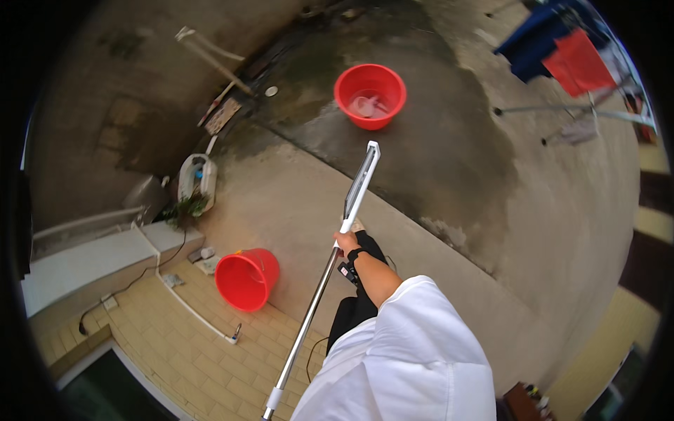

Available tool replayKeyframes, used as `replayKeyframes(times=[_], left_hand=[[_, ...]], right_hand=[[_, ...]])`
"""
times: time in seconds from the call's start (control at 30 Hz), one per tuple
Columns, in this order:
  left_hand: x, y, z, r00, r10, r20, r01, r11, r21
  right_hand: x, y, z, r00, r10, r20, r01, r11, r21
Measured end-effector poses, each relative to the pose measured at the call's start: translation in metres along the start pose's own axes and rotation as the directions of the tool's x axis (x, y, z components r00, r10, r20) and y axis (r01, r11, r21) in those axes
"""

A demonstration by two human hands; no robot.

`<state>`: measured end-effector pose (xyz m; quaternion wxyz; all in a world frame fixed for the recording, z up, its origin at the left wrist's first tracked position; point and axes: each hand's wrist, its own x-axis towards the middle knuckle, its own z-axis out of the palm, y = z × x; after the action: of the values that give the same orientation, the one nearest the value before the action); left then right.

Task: Using a long-handled mop to clean the upper exterior wall of a building.

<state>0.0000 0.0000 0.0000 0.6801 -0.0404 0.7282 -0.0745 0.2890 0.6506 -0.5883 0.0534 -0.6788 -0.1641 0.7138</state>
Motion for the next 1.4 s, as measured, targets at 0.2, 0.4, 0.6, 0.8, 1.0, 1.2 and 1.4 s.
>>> replayKeyframes(times=[0.2, 0.4, 0.6, 0.8, 1.0, 1.2, 1.4], left_hand=[[0.055, 0.186, 0.020, 0.930, 0.244, -0.276, -0.005, 0.758, 0.653], [0.121, 0.368, 0.153, 0.664, 0.742, -0.090, -0.255, 0.338, 0.906], [0.118, 0.429, 0.284, 0.520, 0.849, 0.093, -0.405, 0.149, 0.902], [0.092, 0.468, 0.416, 0.493, 0.832, 0.253, -0.464, 0.006, 0.886], [0.091, 0.499, 0.644, 0.478, 0.711, 0.516, -0.731, -0.003, 0.682], [0.123, 0.500, 0.905, 0.529, 0.525, 0.667, -0.786, 0.006, 0.618], [0.078, 0.503, 1.154, 0.324, -0.033, 0.946, -0.790, -0.559, 0.251]], right_hand=[[-0.074, 0.076, -0.102, 0.990, -0.139, 0.017, 0.106, 0.826, 0.554], [-0.209, 0.112, -0.161, 0.971, -0.212, -0.112, 0.226, 0.651, 0.725], [-0.288, 0.121, -0.308, 0.914, -0.301, -0.270, 0.391, 0.483, 0.784], [-0.347, 0.159, -0.469, 0.834, -0.391, -0.389, 0.524, 0.339, 0.781], [-0.468, 0.183, -0.713, 0.634, -0.483, -0.603, 0.756, 0.225, 0.615], [-0.582, 0.242, -0.855, 0.410, -0.592, -0.694, 0.798, -0.135, 0.587], [-0.502, 0.449, -0.979, -0.161, -0.068, -0.985, 0.845, 0.506, -0.173]])
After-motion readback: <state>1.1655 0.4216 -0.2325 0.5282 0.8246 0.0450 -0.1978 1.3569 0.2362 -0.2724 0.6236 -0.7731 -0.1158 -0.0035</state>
